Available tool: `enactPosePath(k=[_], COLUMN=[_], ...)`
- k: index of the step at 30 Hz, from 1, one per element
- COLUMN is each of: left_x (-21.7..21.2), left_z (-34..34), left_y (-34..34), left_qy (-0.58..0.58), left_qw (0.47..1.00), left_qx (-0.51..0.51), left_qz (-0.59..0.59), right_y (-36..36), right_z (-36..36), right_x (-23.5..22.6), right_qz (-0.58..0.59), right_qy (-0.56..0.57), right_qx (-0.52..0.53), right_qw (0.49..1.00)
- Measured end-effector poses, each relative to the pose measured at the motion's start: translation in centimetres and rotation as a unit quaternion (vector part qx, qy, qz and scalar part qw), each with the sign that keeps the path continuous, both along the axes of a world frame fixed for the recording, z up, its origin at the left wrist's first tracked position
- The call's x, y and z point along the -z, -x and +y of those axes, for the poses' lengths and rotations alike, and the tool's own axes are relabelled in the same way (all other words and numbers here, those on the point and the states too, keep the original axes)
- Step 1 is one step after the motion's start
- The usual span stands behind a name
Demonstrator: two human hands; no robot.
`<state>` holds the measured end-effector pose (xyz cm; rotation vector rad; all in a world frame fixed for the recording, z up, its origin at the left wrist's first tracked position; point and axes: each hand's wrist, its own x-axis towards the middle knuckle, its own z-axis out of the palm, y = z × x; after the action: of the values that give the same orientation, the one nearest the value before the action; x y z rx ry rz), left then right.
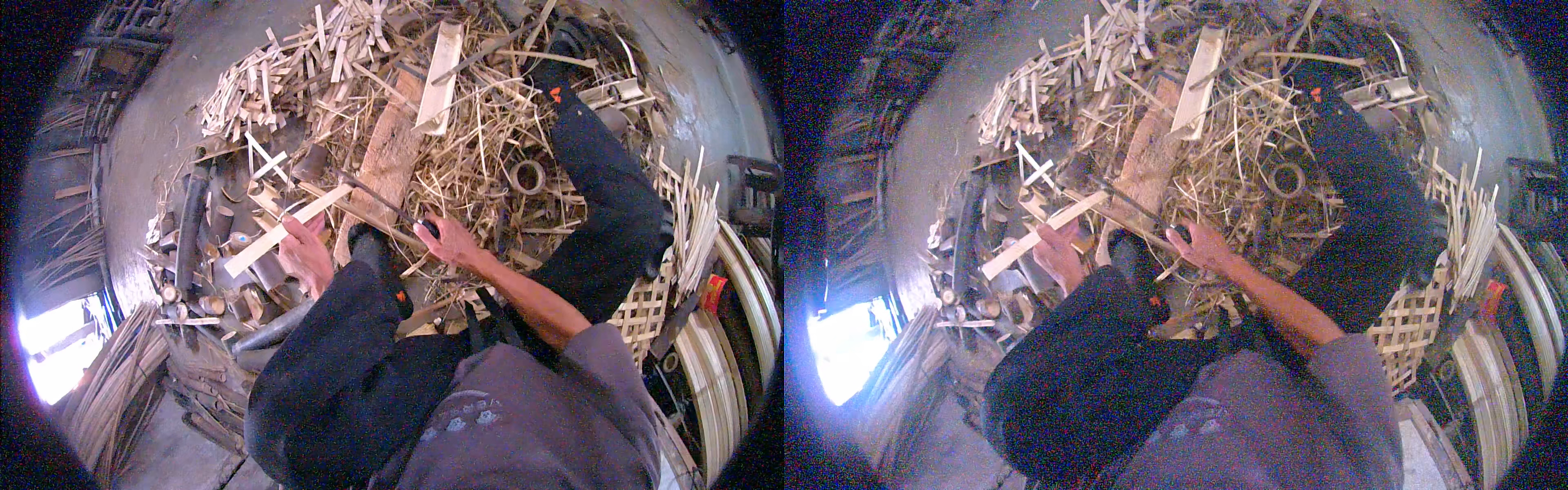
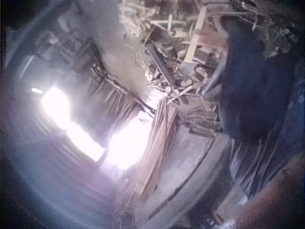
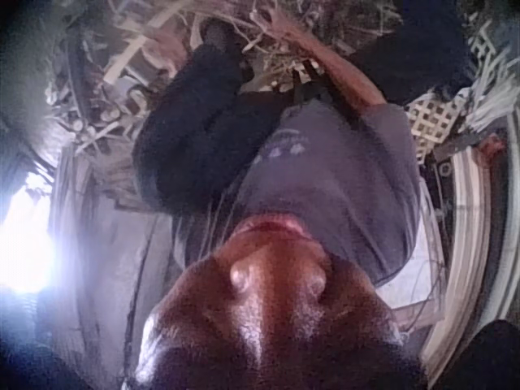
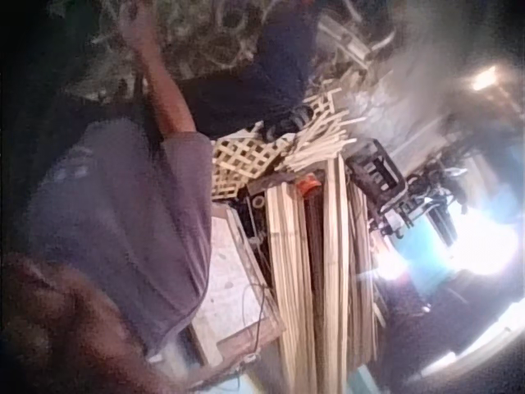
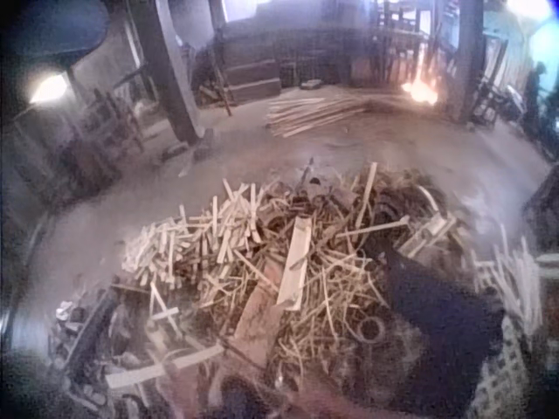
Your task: The person sits on the floor and uses a knife to shave thin strips from a piece of wood. They repeatedly scrape the blade along the wood to produce shavings, occasionally adjusting the wood and inspecting the strips.
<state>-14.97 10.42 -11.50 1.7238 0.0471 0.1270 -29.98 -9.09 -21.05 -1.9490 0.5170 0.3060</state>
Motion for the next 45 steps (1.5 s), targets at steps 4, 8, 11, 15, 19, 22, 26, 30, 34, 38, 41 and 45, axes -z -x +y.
enactPosePath(k=[4,8,11,15,19,22,26,30,34,38,41,45], left_x=[-3.8,-7.5,-7.6,-7.0,-8.7,-14.0,-17.1,-16.2,-14.7,-14.3,-14.4,-14.4], left_z=[0.6,4.9,4.1,1.2,-1.7,-2.4,-6.2,-10.5,-11.2,-10.8,-11.3,-10.8], left_y=[-0.5,-0.5,-0.2,0.8,3.2,3.1,0.3,0.6,1.7,2.2,2.7,3.5], left_qy=[0.135,0.208,0.247,0.3,0.332,0.037,-0.103,-0.256,-0.199,-0.148,-0.139,-0.144], left_qw=[0.99,0.976,0.964,0.919,0.819,0.801,0.874,0.814,0.831,0.829,0.828,0.832], left_qx=[0.04,0.056,0.073,0.175,0.339,0.548,0.473,0.521,0.511,0.522,0.525,0.509], left_qz=[0.025,0.036,0.068,0.185,0.321,0.238,-0.037,-0.024,0.091,0.137,0.144,0.166], right_y=[0.4,0.3,-1.3,-4.1,-4.9,-4.1,-4.4,-4.9,-4.9,-4.8,-4.8,-4.4], right_z=[-2.3,-5.3,-7.7,-5.9,-7.4,-10.2,-10.0,-9.6,-10.0,-9.8,-10.0,-10.0], right_x=[5.2,-2.9,-8.9,-12.3,-16.1,-18.8,-21.2,-23.6,-23.7,-24.3,-23.3,-22.3], right_qz=[-0.041,-0.022,-0.084,-0.265,-0.297,-0.278,-0.286,-0.344,-0.368,-0.352,-0.374,-0.333], right_qy=[0.07,0.154,0.013,-0.375,-0.373,-0.267,-0.258,-0.315,-0.29,-0.332,-0.363,-0.386], right_qx=[0.033,-0.116,-0.031,0.195,0.212,0.153,0.08,0.104,0.123,0.144,0.157,0.139], right_qw=[0.996,0.981,0.996,0.866,0.853,0.91,0.92,0.878,0.875,0.863,0.839,0.849])
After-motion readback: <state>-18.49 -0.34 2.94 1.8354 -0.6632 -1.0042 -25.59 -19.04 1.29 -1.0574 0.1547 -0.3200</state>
